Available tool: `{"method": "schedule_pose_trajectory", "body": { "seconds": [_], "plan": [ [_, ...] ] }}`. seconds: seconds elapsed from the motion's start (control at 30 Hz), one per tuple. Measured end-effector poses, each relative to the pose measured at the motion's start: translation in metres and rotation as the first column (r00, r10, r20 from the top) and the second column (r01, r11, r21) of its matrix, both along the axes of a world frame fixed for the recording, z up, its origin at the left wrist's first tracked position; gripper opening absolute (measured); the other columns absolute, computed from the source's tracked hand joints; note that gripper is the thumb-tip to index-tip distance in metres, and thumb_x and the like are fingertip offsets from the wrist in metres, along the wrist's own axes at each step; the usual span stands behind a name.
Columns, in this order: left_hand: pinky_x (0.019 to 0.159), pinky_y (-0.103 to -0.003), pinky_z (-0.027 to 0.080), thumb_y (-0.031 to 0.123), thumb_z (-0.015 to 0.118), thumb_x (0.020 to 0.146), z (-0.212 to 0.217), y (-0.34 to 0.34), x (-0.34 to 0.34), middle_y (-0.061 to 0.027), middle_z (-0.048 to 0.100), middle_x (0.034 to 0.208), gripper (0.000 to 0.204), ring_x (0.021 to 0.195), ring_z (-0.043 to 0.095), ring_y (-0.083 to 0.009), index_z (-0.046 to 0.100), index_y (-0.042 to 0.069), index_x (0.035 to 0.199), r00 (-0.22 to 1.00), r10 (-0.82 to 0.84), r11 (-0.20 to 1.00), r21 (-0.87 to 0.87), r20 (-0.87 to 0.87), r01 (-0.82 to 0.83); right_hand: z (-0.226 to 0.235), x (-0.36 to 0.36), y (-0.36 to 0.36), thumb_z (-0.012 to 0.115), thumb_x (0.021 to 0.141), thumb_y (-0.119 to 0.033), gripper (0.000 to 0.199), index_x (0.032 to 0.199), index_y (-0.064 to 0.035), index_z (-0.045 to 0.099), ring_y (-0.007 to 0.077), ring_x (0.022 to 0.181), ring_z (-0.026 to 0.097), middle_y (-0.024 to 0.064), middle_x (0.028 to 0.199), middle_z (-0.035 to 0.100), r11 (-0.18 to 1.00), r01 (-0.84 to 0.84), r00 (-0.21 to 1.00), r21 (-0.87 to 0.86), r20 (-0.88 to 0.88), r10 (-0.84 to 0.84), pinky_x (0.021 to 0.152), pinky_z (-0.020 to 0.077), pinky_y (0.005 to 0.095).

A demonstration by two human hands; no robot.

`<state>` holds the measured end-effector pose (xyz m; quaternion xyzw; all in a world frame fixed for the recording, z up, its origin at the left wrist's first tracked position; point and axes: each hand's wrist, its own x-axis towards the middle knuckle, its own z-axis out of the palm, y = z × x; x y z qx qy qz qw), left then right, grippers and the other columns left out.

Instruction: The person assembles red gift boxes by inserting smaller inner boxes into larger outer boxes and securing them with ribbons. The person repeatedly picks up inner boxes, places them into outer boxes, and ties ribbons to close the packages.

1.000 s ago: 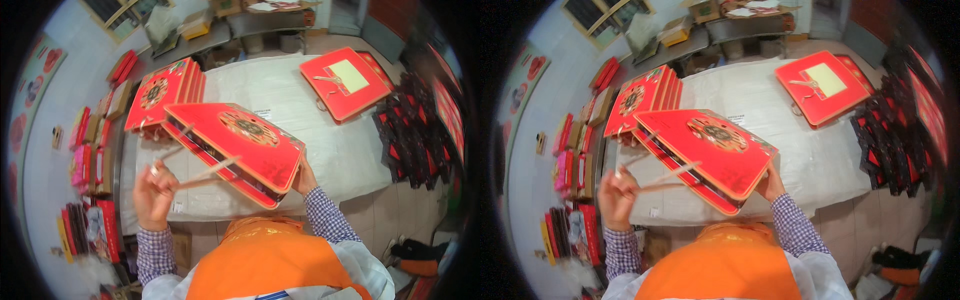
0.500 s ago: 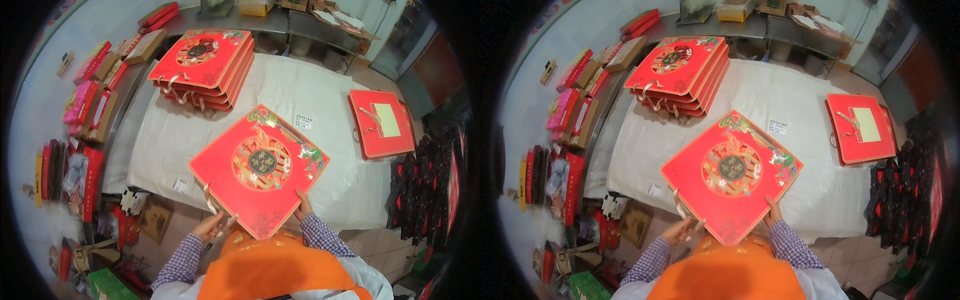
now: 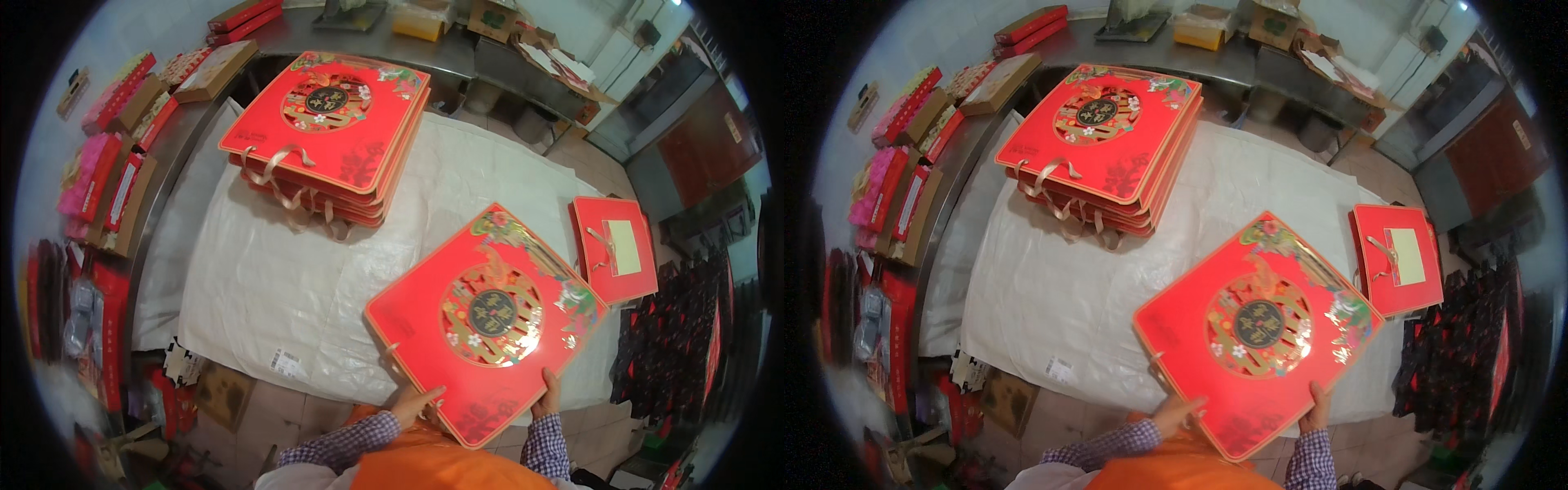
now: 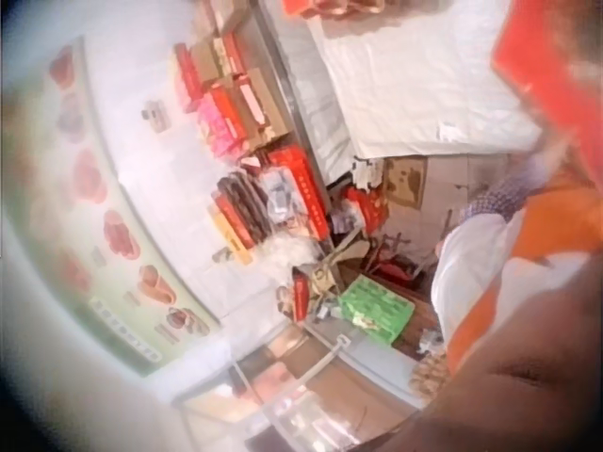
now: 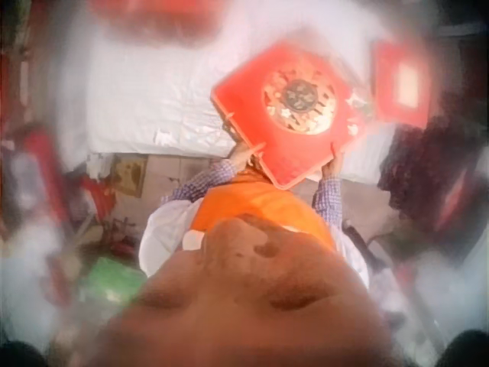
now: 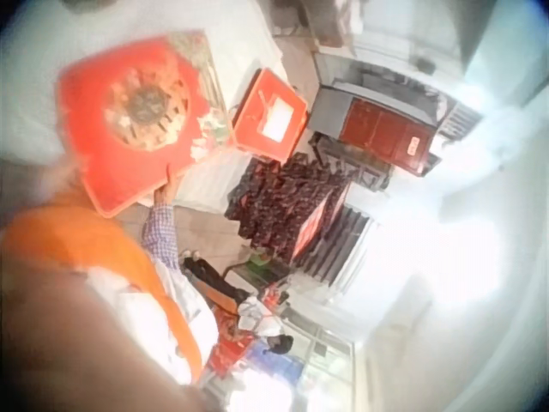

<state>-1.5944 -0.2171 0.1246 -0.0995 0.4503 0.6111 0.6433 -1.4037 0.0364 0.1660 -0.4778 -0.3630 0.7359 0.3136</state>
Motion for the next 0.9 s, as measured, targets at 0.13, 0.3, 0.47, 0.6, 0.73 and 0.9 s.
{"method": "schedule_pose_trajectory", "body": {
  "seconds": [0.13,0.3,0.47,0.6,0.73,0.9],
  "plan": [
    [0.059,-0.027,0.053,0.023,0.065,0.093,0.015,0.024,-0.024,-0.0083,0.066,0.086,0.034,0.066,0.062,-0.0136,0.057,0.000,0.116,0.999,-0.028,0.986,0.162,-0.028,0.032,0.045,-0.002,-0.006,0.065,0.089,-0.021,0.054,0.133,-0.0009,0.043,0.0253,0.112,0.058,0.0130,0.124,0.057,0.993,0.083,0.997,0.085,-0.004,-0.083,0.094,0.0511,0.0392],
    [0.043,-0.024,0.044,0.025,0.065,0.092,0.057,0.054,-0.073,-0.0060,0.063,0.073,0.030,0.053,0.057,-0.0105,0.055,0.000,0.107,0.992,0.005,0.970,0.243,-0.126,0.026,0.100,-0.041,-0.003,0.065,0.090,-0.027,0.050,0.129,-0.0001,0.048,0.0240,0.112,0.058,0.0118,0.124,0.058,0.958,0.218,0.975,0.185,0.012,-0.224,0.094,0.0512,0.0379],
    [0.062,-0.023,0.050,0.018,0.069,0.089,0.107,0.071,-0.140,-0.0050,0.064,0.093,0.036,0.078,0.061,-0.0095,0.053,0.002,0.116,0.991,0.016,0.938,0.346,-0.133,0.032,0.118,-0.086,0.056,0.062,0.092,-0.023,0.049,0.133,-0.0010,0.046,0.0260,0.114,0.058,0.0136,0.126,0.057,0.970,0.131,0.977,0.206,-0.195,-0.090,0.094,0.0523,0.0402],
    [0.052,-0.024,0.050,0.015,0.067,0.090,0.150,0.072,-0.183,-0.0039,0.062,0.086,0.029,0.063,0.059,-0.0080,0.053,0.000,0.111,0.931,0.331,0.857,0.463,-0.157,-0.227,0.163,-0.188,0.081,0.062,0.092,-0.021,0.046,0.131,-0.0008,0.048,0.0258,0.113,0.059,0.0124,0.125,0.059,0.991,-0.040,0.938,0.124,-0.336,0.080,0.096,0.0507,0.0392],
    [0.046,-0.024,0.049,0.015,0.065,0.091,0.163,0.064,-0.247,-0.0033,0.060,0.084,0.026,0.056,0.056,-0.0090,0.053,0.000,0.108,0.800,0.560,0.780,0.462,-0.214,-0.422,0.141,-0.298,0.113,0.063,0.090,-0.018,0.043,0.128,-0.0008,0.050,0.0259,0.111,0.059,0.0133,0.123,0.060,0.979,-0.117,0.923,0.170,-0.345,0.170,0.097,0.0500,0.0393],
    [0.060,-0.024,0.053,0.013,0.065,0.091,0.137,0.041,-0.335,-0.0065,0.059,0.099,0.030,0.080,0.061,-0.0117,0.050,0.000,0.113,0.571,0.762,0.647,0.415,-0.306,-0.640,0.125,-0.475,0.083,0.067,0.087,-0.020,0.042,0.121,0.0015,0.053,0.0239,0.108,0.061,0.0142,0.118,0.062,0.925,-0.371,0.863,0.081,-0.337,0.376,0.088,0.0550,0.0380]
  ]
}}
